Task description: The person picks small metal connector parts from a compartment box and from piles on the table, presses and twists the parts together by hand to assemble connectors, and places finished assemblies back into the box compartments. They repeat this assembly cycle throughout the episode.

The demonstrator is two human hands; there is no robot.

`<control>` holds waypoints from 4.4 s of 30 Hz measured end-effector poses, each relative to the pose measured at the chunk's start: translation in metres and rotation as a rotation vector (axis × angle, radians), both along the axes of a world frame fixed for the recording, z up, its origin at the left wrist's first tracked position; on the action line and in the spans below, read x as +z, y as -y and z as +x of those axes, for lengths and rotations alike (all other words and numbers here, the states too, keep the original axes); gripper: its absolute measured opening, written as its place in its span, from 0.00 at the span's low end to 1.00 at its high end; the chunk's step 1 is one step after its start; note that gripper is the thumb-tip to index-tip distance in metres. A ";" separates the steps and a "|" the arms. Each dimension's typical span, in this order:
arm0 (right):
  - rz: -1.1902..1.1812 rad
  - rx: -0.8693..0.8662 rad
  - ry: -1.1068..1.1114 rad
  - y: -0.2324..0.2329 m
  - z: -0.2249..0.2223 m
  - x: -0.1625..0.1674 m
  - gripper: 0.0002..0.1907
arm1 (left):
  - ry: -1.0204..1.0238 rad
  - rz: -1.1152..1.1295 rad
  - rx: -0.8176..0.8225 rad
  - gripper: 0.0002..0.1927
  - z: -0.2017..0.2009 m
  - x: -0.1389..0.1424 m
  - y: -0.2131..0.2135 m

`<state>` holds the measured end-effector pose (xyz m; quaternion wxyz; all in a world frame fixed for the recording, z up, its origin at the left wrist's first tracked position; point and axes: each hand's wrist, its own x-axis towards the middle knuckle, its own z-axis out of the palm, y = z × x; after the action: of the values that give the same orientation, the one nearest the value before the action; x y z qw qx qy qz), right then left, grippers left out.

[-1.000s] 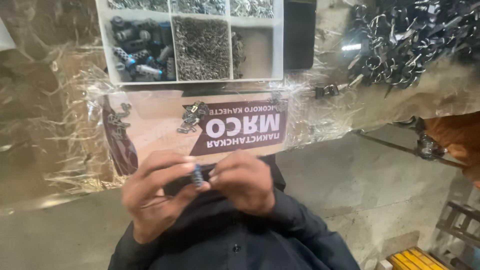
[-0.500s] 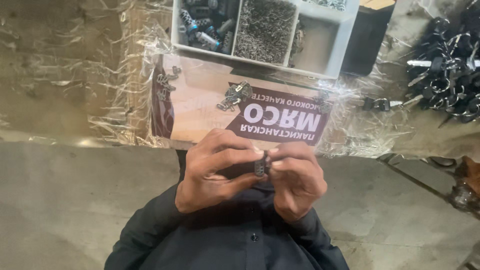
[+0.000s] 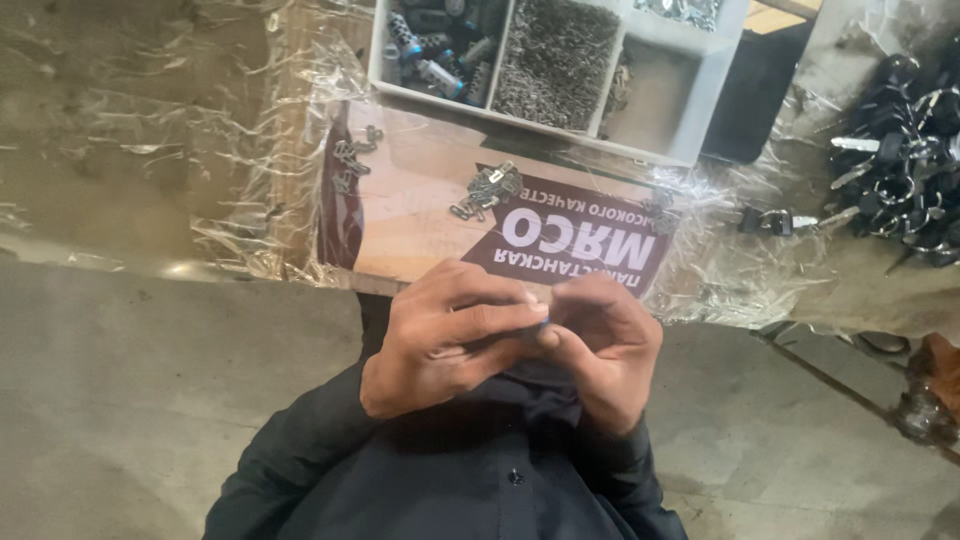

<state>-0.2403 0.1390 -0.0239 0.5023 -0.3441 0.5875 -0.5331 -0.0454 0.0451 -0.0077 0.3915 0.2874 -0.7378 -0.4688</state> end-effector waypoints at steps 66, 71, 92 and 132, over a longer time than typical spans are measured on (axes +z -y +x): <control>-0.207 0.277 -0.616 0.056 0.065 0.010 0.12 | -0.211 0.043 0.139 0.21 0.068 -0.006 0.015; -0.362 0.360 -1.192 0.104 0.113 0.005 0.26 | -0.164 -0.054 0.412 0.23 0.115 0.002 0.009; -0.591 0.103 -0.949 0.040 0.025 0.012 0.12 | -0.136 -0.047 0.103 0.23 0.038 -0.005 0.020; 0.099 -0.038 -1.287 0.032 -0.017 0.006 0.41 | -0.085 -0.023 -0.027 0.22 -0.005 -0.002 0.028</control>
<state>-0.2568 0.1068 -0.0176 0.0555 -0.5609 0.8012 -0.2011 -0.0502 0.0174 -0.0095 0.4192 0.2529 -0.7297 -0.4774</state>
